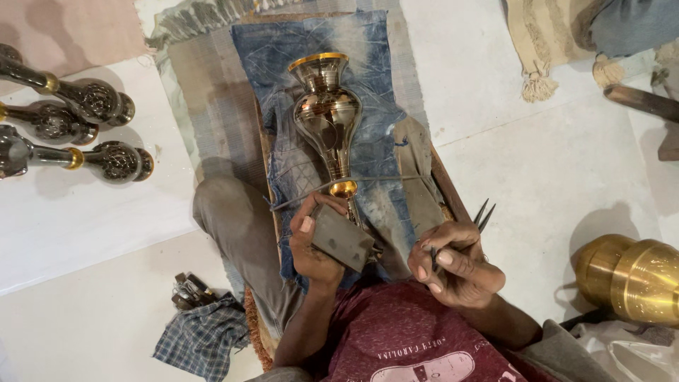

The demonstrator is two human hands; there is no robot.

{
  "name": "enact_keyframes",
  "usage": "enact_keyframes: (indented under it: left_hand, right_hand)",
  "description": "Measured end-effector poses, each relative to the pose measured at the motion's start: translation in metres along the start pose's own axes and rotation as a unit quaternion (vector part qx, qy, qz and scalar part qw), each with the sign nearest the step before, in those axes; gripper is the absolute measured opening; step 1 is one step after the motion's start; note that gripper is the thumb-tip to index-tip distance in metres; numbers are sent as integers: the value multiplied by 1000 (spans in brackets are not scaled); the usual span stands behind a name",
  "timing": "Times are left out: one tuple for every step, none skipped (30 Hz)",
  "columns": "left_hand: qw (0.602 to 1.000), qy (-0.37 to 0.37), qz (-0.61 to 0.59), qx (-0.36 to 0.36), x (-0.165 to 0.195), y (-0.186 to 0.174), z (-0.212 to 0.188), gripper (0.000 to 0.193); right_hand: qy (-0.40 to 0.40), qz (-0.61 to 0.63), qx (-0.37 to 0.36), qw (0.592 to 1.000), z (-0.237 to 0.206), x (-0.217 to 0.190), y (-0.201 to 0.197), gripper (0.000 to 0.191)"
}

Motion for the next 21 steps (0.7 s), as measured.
enact_keyframes:
  left_hand:
    - [1000,2,3,1,0,0,0,54]
    - [1000,5,5,2,1,0,0,55]
    - [1000,3,0,2,1,0,0,54]
    - [1000,1,-6,2,0,0,0,54]
    - [1000,-1,-11,2,0,0,0,54]
    - [1000,2,-5,1,1,1,0,54]
    - [1000,5,1,0,1,1,0,54]
    - [1000,8,7,-1,2,1,0,54]
    - [1000,3,4,2,1,0,0,54]
    - [1000,-2,2,4,0,0,0,54]
    - [1000,-8,-1,7,0,0,0,53]
    - [1000,-6,1,1,0,1,0,53]
    - [1000,-3,3,-4,1,2,0,54]
    - [1000,-2,5,-9,2,3,0,54]
    - [1000,0,7,-10,2,3,1,54]
    - [1000,3,8,-11,3,4,1,54]
    - [1000,7,10,-13,4,5,1,54]
    - [1000,-2,3,-5,3,3,1,54]
    - [1000,-11,-3,2,1,2,1,53]
    - [1000,-20,-10,10,0,1,1,53]
    - [1000,-14,-1,3,2,2,1,53]
  right_hand:
    - [-1,6,0,1000,1,0,2,27]
    - [-3,12,-2,1000,3,0,3,27]
    - [-4,17,-4,1000,4,1,4,27]
    - [-8,13,-5,1000,5,1,5,27]
    - [-11,9,-7,1000,5,1,5,27]
    - [-13,6,-7,1000,6,2,5,26]
    - [-16,6,-9,1000,6,3,5,26]
    - [-18,6,-11,1000,6,3,4,26]
    - [-20,6,-12,1000,6,3,4,26]
    - [-16,6,-12,1000,6,4,3,27]
    - [-12,7,-12,1000,6,6,2,27]
    - [-7,7,-12,1000,6,6,1,28]
    - [-8,7,-9,1000,6,7,0,28]
    - [-8,7,-7,1000,6,6,-2,28]
    - [-8,7,-4,1000,6,7,-3,28]
    - [-5,13,5,1000,5,8,-6,27]
    - [-2,19,14,1000,5,9,-9,27]
    - [0,24,23,999,4,10,-12,27]
    - [-3,27,27,999,4,11,-14,27]
    - [-6,30,31,999,3,10,-16,26]
    - [-8,34,34,999,2,11,-18,26]
Point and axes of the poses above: each hand's wrist, its own z-axis towards the middle knuckle, its own y-axis out of the palm, x = y × z, the point moved 10 cm from there along z, towards the middle knuckle, and after that the axes turned 6 degrees about z, right-handed, at the moved point
